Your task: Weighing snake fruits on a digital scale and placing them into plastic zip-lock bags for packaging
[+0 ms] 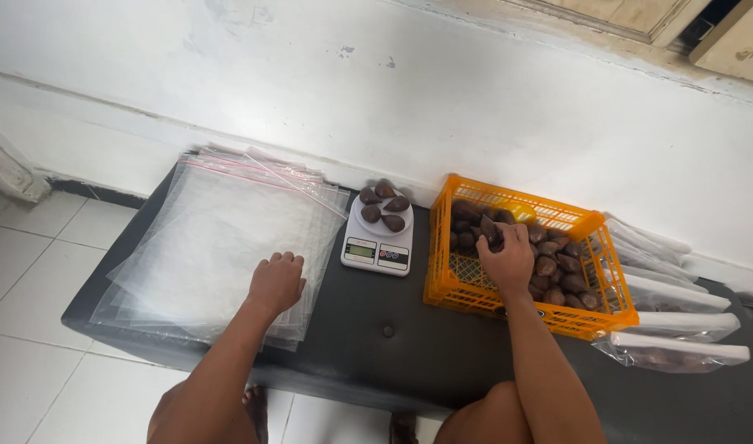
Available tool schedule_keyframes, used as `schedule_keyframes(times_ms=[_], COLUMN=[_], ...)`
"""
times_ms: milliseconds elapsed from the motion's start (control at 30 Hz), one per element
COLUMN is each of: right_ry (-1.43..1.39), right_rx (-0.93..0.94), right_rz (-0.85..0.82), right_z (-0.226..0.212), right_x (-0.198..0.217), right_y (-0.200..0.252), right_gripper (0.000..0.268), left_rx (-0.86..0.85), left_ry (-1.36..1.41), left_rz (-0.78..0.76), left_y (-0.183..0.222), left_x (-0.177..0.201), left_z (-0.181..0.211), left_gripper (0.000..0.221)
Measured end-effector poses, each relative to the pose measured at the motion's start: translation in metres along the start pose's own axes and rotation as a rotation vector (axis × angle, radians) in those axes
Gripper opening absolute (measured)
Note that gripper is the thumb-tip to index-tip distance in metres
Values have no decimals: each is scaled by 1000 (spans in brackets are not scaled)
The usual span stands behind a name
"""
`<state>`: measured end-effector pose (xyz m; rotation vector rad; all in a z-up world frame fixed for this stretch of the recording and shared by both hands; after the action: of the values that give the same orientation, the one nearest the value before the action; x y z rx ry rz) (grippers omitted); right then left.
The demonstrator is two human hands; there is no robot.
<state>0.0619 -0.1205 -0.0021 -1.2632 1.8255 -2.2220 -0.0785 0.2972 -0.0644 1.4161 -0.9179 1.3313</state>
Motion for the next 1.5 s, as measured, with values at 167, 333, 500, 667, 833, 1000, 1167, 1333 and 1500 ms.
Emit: schedule_keyframes(times_ms=[167, 333, 500, 667, 833, 1000, 1167, 1333, 1500], right_ry=[-93, -131, -160, -164, -194, -176, -154, -126, -206], right_rx=[-52, -53, -35, -40, -44, -33, -27, -20, -72], right_rz=[-33, -42, -41, -61, -35, 4, -18, -42, -124], right_z=[8, 17, 19, 17, 23, 21, 22, 23, 24], right_x=[-3, -6, -2, -1, -1, 0, 1, -4, -6], right_y=[2, 2, -4, -3, 0, -2, 2, 4, 3], right_gripper=[25, 25, 28, 30, 30, 30, 30, 32, 32], left_rx=[-23, -16, 75, 150, 203, 189, 253, 294, 336], left_ry=[160, 134, 57, 127, 169, 230, 375, 477, 627], left_rz=[8, 29, 10, 2, 27, 44, 65, 107, 171], left_y=[-22, -46, -63, -71, -81, -96, -91, -82, -71], left_x=[8, -12, -22, -28, -35, -52, -33, -8, 19], left_z=[15, 25, 33, 35, 35, 25, 17, 9, -4], left_gripper=[34, 33, 25, 25, 16, 13, 17, 22, 17])
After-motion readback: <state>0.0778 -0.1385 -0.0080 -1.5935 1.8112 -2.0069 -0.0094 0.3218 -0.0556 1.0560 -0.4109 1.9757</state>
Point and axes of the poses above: each hand's wrist, its own y-axis away from the middle knuckle, its own x-axis out of the back of the hand, z = x × y, the point moved 2 cm from there along -y, towards the middle knuckle, and after that the axes turned 14 degrees about x, right-handed, at the moved point
